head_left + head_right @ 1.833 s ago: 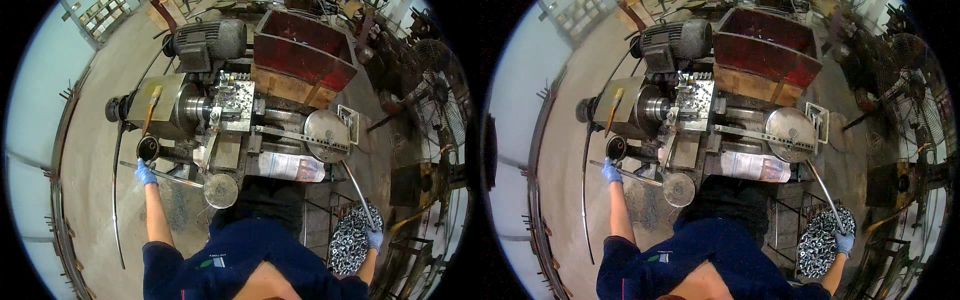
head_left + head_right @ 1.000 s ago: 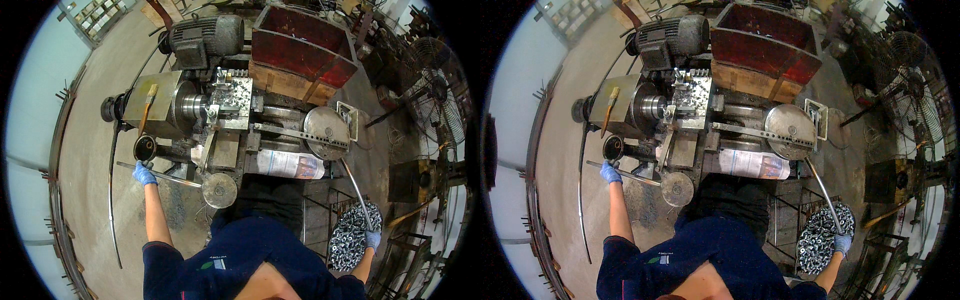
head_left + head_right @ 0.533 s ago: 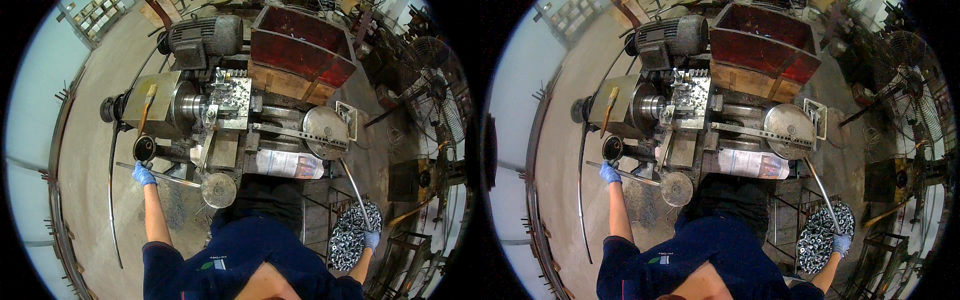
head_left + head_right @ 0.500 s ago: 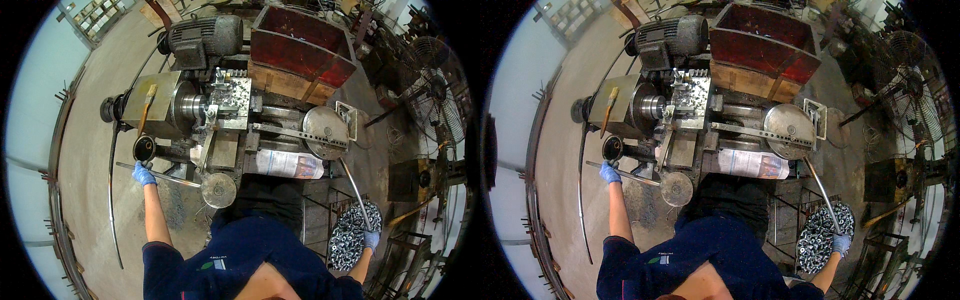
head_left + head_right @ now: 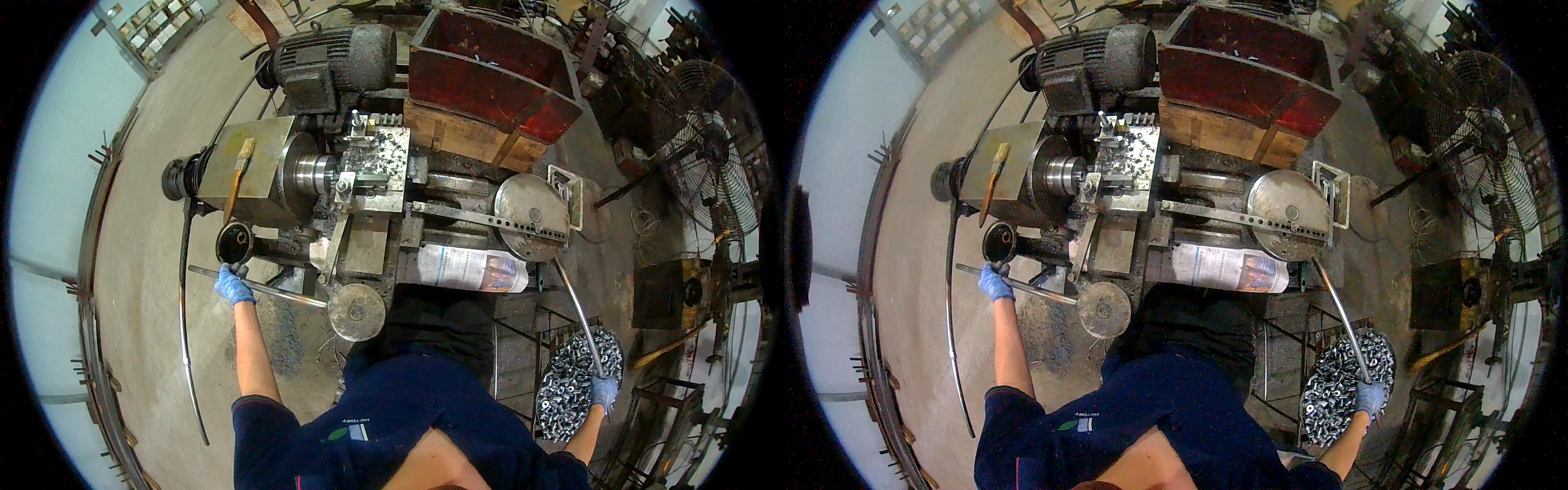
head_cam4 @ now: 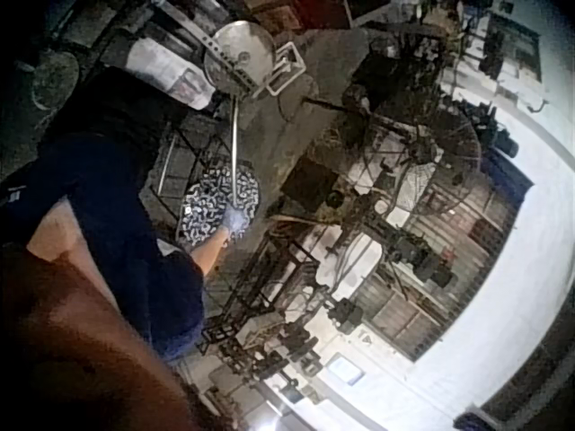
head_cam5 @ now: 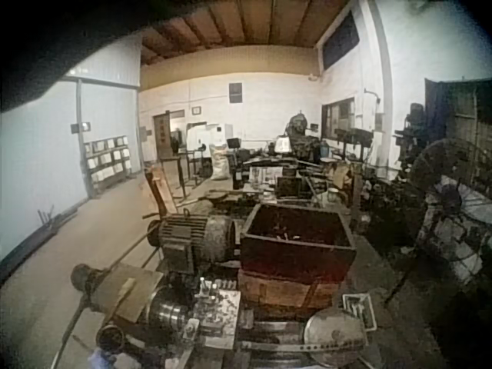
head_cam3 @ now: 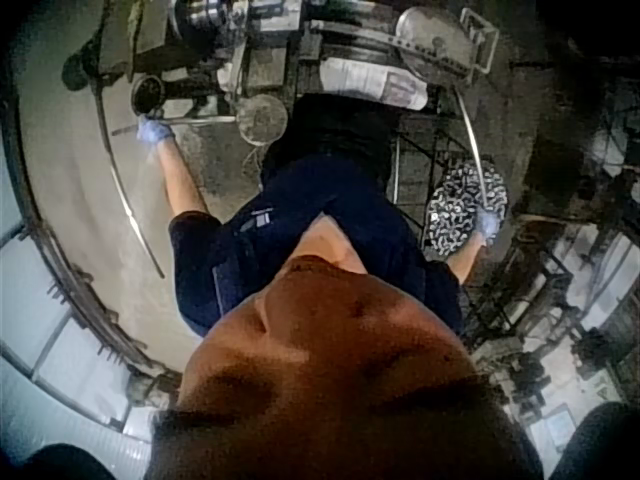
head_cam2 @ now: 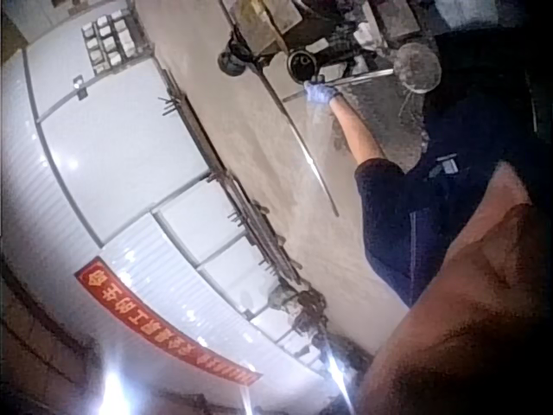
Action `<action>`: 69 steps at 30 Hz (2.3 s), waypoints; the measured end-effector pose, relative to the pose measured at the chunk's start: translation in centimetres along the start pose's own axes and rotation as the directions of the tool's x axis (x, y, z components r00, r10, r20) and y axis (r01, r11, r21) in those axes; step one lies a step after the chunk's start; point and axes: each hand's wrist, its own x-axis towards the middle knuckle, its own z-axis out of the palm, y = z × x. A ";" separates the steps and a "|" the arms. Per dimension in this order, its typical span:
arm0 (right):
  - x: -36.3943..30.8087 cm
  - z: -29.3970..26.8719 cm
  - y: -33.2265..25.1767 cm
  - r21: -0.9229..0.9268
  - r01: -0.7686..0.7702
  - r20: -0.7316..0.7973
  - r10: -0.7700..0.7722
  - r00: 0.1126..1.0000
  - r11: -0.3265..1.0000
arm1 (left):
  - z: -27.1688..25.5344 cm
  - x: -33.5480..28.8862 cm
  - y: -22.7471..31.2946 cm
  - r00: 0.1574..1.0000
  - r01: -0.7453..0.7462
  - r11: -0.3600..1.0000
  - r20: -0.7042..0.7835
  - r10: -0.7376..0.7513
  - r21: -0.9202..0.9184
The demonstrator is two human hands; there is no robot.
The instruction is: The person uses a lathe to machine metal pieces, placing them into the chuck, adjusting the tool rest, and engaging the cutting tool. They repeatedly check the finished parts by hand before placing them into a collection tray.
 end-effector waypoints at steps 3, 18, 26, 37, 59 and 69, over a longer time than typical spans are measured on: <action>-1.2 -0.8 -0.9 0.008 -0.015 -0.030 0.015 0.999 1.000 | 0.1 -0.1 0.2 1.000 0.010 1.000 0.002 -0.010 0.019; -1.1 0.5 -0.1 0.031 -0.011 -0.059 0.013 0.998 0.999 | 0.1 0.3 -0.1 0.999 0.032 0.999 -0.007 -0.032 -0.031; 0.3 2.5 0.9 -0.007 -0.033 -0.043 0.033 0.999 0.999 | 0.0 0.1 0.0 1.000 0.023 0.999 0.016 -0.023 -0.031; -1.1 1.7 0.2 0.068 -0.034 -0.031 0.036 0.999 0.997 | -0.4 0.6 -0.2 1.000 0.026 0.998 0.012 -0.025 -0.053; -1.2 3.7 1.8 0.071 0.023 -0.067 -0.019 0.998 0.997 | -0.7 1.3 -0.8 0.998 -0.009 1.000 0.067 0.009 -0.002; -2.0 3.3 1.5 0.086 0.043 -0.045 -0.039 0.998 0.995 | 0.0 0.8 -0.3 1.000 0.025 1.000 -0.011 -0.025 -0.001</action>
